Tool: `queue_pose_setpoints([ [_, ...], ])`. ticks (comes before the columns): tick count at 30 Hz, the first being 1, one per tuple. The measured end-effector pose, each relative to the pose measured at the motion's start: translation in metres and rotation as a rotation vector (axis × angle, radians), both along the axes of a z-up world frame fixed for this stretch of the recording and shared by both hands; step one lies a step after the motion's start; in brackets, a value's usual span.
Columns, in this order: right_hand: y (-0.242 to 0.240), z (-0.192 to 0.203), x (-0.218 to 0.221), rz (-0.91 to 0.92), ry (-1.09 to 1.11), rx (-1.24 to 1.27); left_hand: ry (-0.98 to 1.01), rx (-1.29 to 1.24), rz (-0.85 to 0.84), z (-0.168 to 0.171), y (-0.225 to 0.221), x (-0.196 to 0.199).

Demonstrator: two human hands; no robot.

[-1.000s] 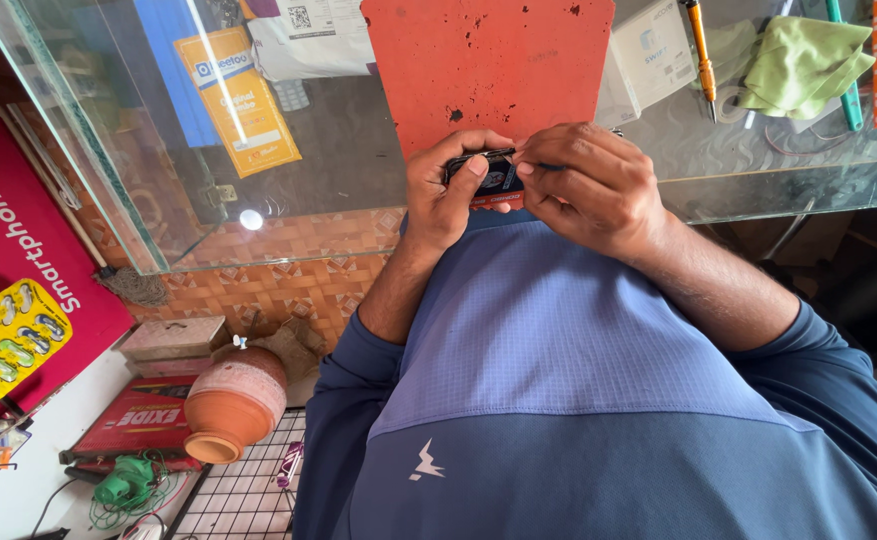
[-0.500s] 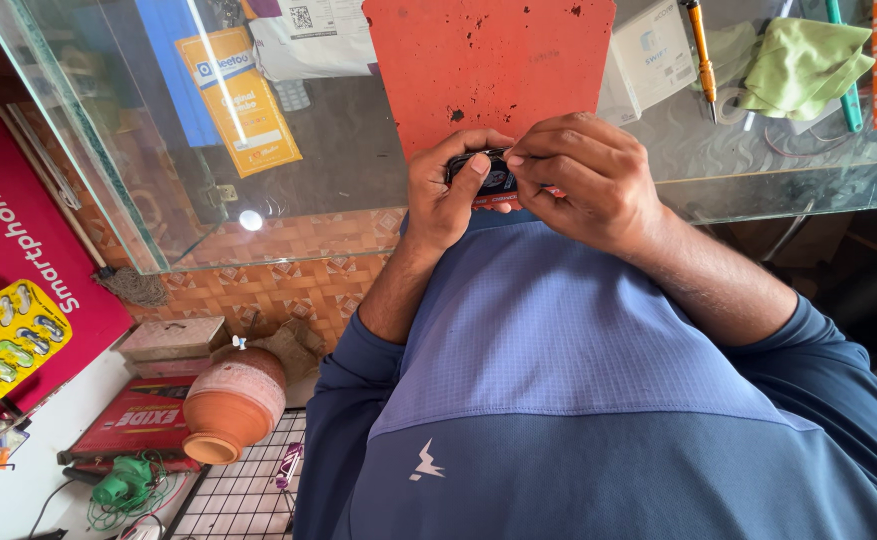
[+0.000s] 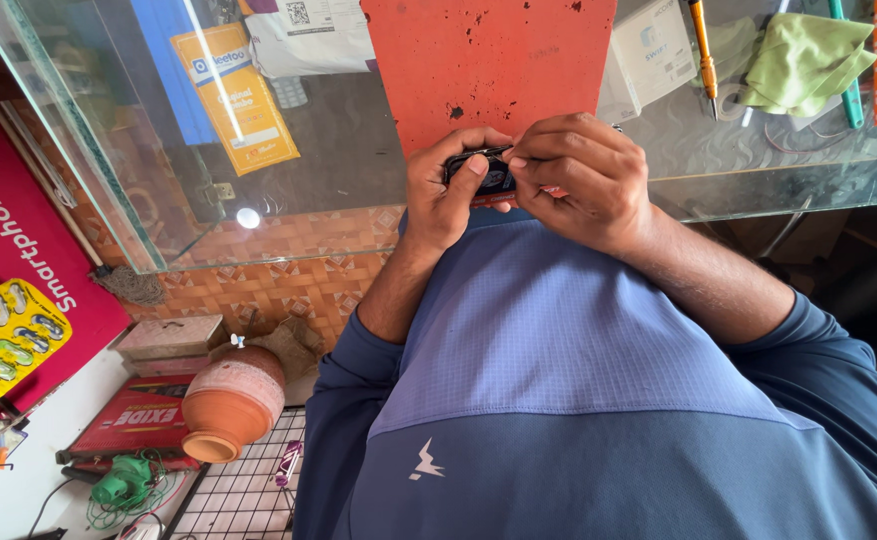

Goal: The person cleans the back of a disassembled smartphone with a cloth, then retrieves a new battery from a shelf and places it into the phone's chassis. They handle the battery and phone casing, aligning the components on a workbench.

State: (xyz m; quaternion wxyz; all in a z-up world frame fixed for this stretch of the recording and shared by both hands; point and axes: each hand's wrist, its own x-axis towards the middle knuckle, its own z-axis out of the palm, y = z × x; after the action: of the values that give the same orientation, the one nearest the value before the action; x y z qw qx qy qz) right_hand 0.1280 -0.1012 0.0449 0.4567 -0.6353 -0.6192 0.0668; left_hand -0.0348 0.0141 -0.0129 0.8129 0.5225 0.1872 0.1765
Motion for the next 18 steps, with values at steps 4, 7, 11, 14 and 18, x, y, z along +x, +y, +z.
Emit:
queue_pose_setpoints([
  [4, -0.0019, 0.0000, -0.0014, -0.017, 0.009, -0.017, -0.006, 0.001, 0.000, 0.0007, 0.0000, 0.0004],
  [7, 0.0011, -0.0008, -0.0037, -0.036, -0.072, 0.039, 0.013, -0.001, 0.000, 0.0010, 0.0000, 0.0010],
  [11, 0.0025, 0.0018, -0.0051, -0.023, -0.130, 0.085, 0.035, -0.011, 0.006, 0.0013, -0.0010, -0.0002],
  [14, 0.0031, 0.0030, -0.0053, -0.027, -0.170, 0.085, 0.038, 0.001, 0.007, 0.0011, -0.0014, 0.0000],
  [18, 0.0028, 0.0049, -0.0043, -0.021, -0.173, 0.068, 0.040, 0.018, 0.005, 0.0027, -0.0007, 0.0003],
])
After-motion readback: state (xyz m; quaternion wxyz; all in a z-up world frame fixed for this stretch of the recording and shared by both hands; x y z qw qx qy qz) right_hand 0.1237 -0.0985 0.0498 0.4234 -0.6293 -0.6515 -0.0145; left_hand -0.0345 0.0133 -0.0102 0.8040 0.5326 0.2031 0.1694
